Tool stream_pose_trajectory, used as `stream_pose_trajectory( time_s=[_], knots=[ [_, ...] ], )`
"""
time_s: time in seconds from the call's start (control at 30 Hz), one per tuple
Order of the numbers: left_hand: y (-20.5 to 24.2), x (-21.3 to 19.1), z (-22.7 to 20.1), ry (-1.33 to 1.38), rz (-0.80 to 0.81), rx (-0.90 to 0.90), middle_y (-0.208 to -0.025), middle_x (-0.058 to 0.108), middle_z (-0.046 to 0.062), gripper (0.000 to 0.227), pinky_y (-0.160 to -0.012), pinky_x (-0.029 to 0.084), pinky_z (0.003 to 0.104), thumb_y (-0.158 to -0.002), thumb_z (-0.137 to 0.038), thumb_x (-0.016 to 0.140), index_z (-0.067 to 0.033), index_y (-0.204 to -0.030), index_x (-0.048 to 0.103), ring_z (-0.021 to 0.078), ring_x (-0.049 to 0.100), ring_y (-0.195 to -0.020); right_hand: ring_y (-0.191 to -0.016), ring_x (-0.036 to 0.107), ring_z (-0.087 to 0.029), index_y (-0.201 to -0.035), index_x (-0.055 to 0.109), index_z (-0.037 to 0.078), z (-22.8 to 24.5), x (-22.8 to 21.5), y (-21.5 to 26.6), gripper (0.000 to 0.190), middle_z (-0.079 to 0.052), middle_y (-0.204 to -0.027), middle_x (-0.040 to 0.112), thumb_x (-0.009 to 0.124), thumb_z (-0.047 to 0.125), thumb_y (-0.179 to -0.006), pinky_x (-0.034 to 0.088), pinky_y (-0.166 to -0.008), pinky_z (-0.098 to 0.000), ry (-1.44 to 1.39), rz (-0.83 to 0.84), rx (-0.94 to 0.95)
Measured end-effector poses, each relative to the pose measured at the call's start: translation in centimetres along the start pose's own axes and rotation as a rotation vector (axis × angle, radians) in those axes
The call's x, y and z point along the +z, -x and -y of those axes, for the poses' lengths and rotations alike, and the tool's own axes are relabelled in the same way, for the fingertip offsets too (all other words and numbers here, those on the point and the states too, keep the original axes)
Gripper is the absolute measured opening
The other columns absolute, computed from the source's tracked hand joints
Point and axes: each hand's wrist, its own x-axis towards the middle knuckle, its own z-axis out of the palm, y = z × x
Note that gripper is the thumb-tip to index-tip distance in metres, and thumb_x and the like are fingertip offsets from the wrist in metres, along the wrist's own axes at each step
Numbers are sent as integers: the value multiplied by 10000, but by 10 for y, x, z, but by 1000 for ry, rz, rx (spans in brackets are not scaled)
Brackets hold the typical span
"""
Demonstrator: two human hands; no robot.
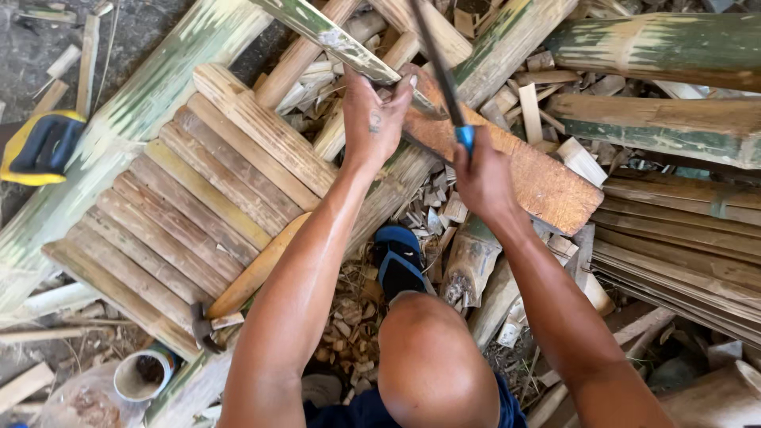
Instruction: The person assembles a bamboo structure by cutting bamboo strips with a hand saw, fitting them into a frame, and securing them with a hammer and nails. The person repeatedly measures, cuts, and hammers pieces into place.
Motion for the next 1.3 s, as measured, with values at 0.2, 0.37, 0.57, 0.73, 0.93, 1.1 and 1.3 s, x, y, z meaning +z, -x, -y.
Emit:
stream_pose_trajectory(
  time_s=[0.2, 0.37, 0.57, 0.73, 0.93, 1.1, 1.3],
  knots=[
    [3, -7, 4, -26, -11, -414, -1001, 705, 148, 742, -697, 668, 307, -977, -133, 735, 29, -1508, 243, 201, 747, -846, -579, 630, -289, -1174, 470, 5, -9, 16, 8, 110, -189, -757, 608, 499, 89, -1107, 507, -496, -402, -218, -526, -520],
    [11, 0, -3, -129, -48, -216, -1064, 689, 165, 804, -608, 622, 263, -928, -92, 736, 85, -1520, 220, 184, 705, -810, -660, 637, -519, -1094, 482, -12, -28, 43, -28, 241, -308, -704, 635, 595, 192, -1030, 496, -576, -582, 113, -149, -182],
    [10, 0, 16, 2, -108, -77, -1273, 534, 204, 806, -805, 680, 322, -940, -102, 746, 124, -1480, 193, 216, 684, -1038, -641, 692, -418, -1118, 504, 6, -20, 32, -6, 227, -246, -721, 677, 574, 209, -1043, 526, -575, -538, -19, -106, -126],
    [2, -11, 26, -175, -82, -339, -1183, 575, 335, 785, -949, 607, 549, -937, -249, 778, 94, -1453, 297, 374, 652, -1092, -560, 668, -226, -1189, 463, -13, 23, 4, 1, 199, -108, -727, 660, 491, 168, -1112, 512, -498, -389, -127, -158, -151],
    [0, -26, 29, -205, -128, -251, -1376, 540, 295, 763, -1167, 397, 611, -985, -205, 814, 58, -1481, 298, 399, 507, -1365, -626, 593, -154, -1234, 402, -14, 10, -2, 18, 128, -73, -845, 593, 447, 77, -1156, 483, -519, -292, -371, -539, -692],
    [12, -19, 30, -56, -106, -283, -1485, 495, 299, 832, -1275, 354, 584, -989, -173, 783, 36, -1556, 211, 380, 469, -1463, -553, 599, -417, -1176, 462, 18, -22, 59, -25, 239, -195, -657, 601, 626, 158, -1075, 443, -491, -509, 142, -215, -208],
    [14, -21, 38, -27, -145, -104, -1607, 346, 321, 899, -1331, 262, 539, -1020, -105, 802, 4, -1631, 152, 359, 328, -1531, -564, 662, -426, -1211, 432, 14, -55, 66, -5, 214, -231, -681, 635, 546, 141, -1082, 487, -485, -533, -75, -349, -211]
  ],
)
